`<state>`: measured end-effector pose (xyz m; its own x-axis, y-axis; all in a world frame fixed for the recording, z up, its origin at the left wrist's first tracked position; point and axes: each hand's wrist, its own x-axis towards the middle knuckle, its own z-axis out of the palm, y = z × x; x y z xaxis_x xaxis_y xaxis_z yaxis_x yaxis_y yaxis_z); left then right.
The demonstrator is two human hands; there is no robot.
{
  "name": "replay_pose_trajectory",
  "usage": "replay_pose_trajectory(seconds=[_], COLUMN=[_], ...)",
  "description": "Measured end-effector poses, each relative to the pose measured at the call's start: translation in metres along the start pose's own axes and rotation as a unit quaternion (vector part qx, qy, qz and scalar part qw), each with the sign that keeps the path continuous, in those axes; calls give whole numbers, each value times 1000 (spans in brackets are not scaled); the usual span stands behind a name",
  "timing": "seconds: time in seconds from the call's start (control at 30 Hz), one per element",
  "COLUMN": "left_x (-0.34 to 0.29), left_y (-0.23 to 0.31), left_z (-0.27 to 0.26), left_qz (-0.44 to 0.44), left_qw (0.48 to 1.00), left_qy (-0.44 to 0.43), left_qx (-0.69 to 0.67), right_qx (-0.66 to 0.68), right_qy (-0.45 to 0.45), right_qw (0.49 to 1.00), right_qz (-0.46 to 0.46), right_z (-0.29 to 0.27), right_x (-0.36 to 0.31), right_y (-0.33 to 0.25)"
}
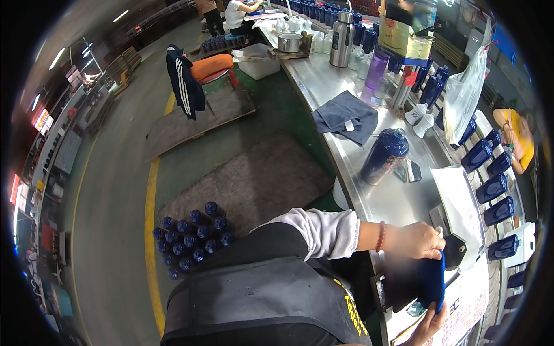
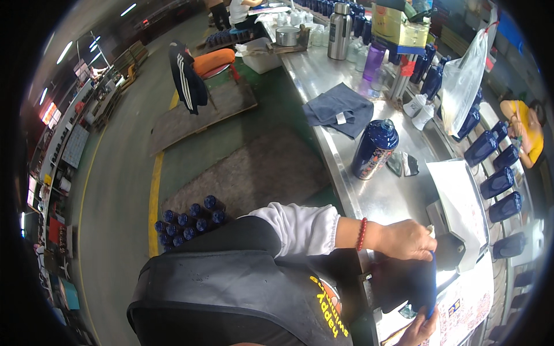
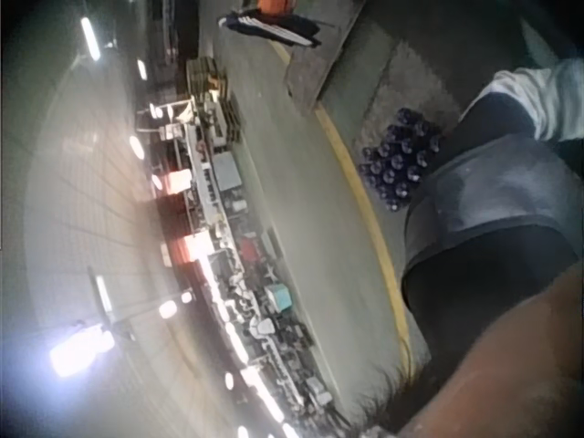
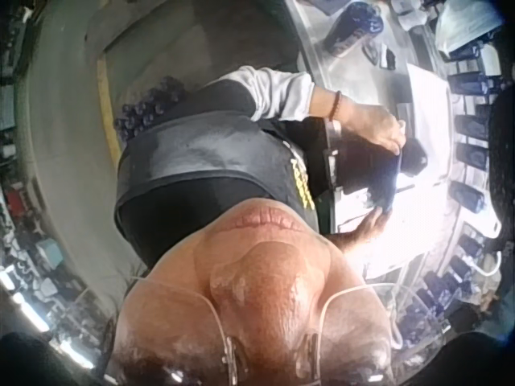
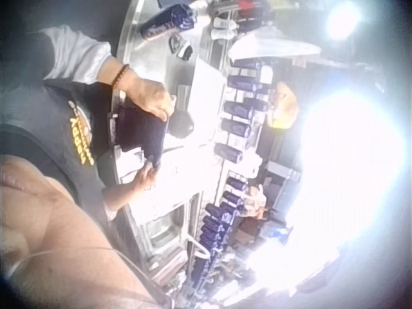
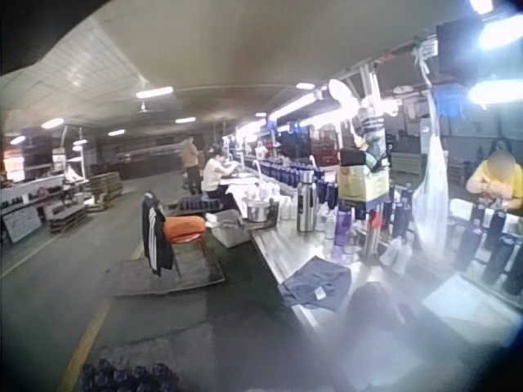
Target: The person applies decorative stickers to a blue bottle, using a green squeegee to smooth the surface and a blue cloth to wipe it. They rotate the bottle to cover different sides and continue smoothing the applied stickers.
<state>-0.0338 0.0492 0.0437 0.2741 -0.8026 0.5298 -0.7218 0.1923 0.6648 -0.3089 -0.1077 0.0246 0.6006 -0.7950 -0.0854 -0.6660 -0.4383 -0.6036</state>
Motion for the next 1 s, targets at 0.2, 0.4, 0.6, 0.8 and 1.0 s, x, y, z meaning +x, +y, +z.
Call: replay_pose_trajectory(seconds=[0.2,0.4,0.6,0.8,1.0], left_x=[53,84,38,1,14], left_y=[-5,-44,-22,23,7], left_z=[-19,-34,-14,27,9], left_qz=[179,14,-7,59,-80], left_qw=[970,997,986,998,954], left_qy=[112,30,26,-19,-82], left_qx=[121,-73,162,-26,-277], right_qx=[400,641,719,701,658], right_qy=[78,10,-138,-148,-179], right_qw=[901,762,681,695,726], right_qz=[-149,-90,-12,-49,-85], right_z=[-11,2,33,32,22], right_x=[50,77,66,60,51], right_y=[-32,-73,-87,-82,-85])
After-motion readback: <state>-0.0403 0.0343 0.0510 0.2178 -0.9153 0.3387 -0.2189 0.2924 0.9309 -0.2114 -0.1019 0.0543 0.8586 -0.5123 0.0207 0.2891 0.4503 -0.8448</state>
